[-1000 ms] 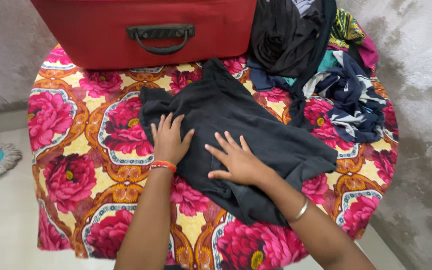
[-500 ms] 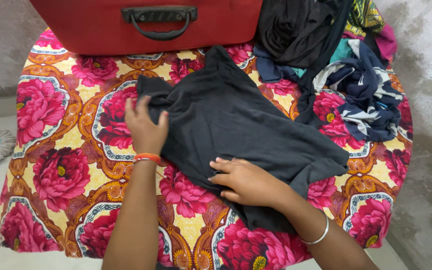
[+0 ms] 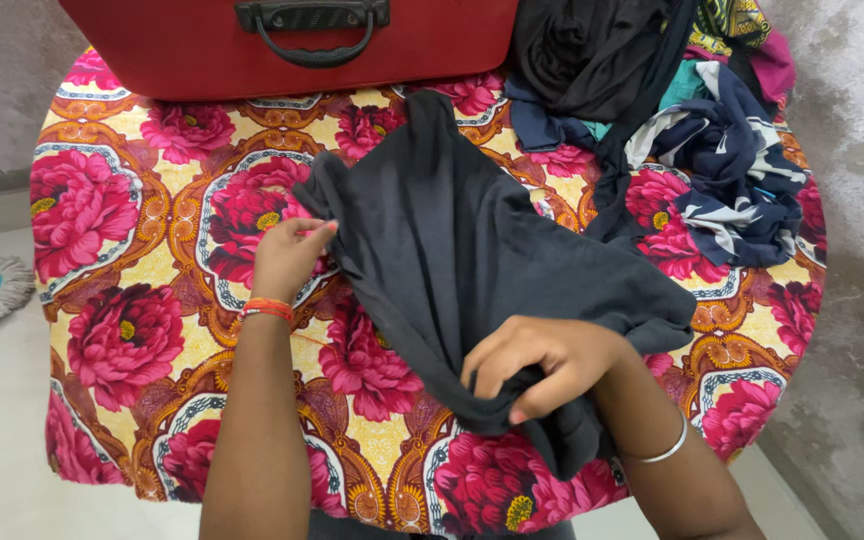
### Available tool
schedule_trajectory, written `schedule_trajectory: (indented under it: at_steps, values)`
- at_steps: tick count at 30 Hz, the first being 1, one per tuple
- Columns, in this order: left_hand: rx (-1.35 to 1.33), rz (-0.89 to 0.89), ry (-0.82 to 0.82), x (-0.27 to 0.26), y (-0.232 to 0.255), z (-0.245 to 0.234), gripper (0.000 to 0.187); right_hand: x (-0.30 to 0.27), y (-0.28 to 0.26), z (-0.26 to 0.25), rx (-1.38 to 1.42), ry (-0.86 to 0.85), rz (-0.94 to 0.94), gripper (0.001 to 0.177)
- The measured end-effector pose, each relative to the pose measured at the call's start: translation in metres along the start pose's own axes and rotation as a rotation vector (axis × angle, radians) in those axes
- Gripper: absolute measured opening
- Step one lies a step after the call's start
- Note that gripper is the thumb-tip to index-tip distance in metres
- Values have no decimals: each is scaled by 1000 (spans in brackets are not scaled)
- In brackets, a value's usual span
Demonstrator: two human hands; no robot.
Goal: The person folds a pair of grey shorts and a black t-shirt on a floral-patterned table. The person places the folded shorts into an open red suitcase and continues folding the t-shirt.
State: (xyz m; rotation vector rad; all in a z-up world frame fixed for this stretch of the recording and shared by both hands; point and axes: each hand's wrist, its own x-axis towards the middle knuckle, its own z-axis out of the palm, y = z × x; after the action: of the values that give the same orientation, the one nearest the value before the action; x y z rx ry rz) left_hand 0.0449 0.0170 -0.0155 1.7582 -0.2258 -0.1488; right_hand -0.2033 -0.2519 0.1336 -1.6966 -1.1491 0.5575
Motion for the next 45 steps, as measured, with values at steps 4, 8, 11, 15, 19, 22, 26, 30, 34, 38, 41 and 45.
schedule_trajectory:
  at_steps: [4,8,11,15,19,22,26,30,34,38,41,45]
  values:
    - [-174,-113,-65,8,-16,-4,21,-17,7,-13,67,115,56,24]
    - [-128,-182,-125,0,-3,-3,30,-25,11,-19,153,105,74,33]
    - [210,-290,-300,-24,23,-5,56,-22,14,-13,229,43,-17,36]
    - [276,-414,-520,-45,54,5,66,-26,21,-12,206,111,19,40]
    - [4,-482,-463,-49,64,25,60,-30,28,-16,218,-26,-135,40]
    - [-56,-340,-362,-49,66,33,60,-30,32,-19,263,-209,-279,39]
    - [-305,-302,-300,-44,55,38,52,-31,29,-22,240,-363,-373,41]
    - [-564,-283,-246,-28,35,51,43,-42,39,-23,257,-323,-303,40]
    - [-951,-61,-217,-18,36,43,39,-80,46,-22,91,239,-121,41]
    - [-1395,340,-209,-32,64,-14,38,-109,48,-29,172,743,-154,39]
    - [-1371,604,-45,-53,66,-40,54,-103,42,-26,556,221,-544,26]
    - [-572,709,540,-34,28,-78,48,-97,10,-45,236,107,-215,37]
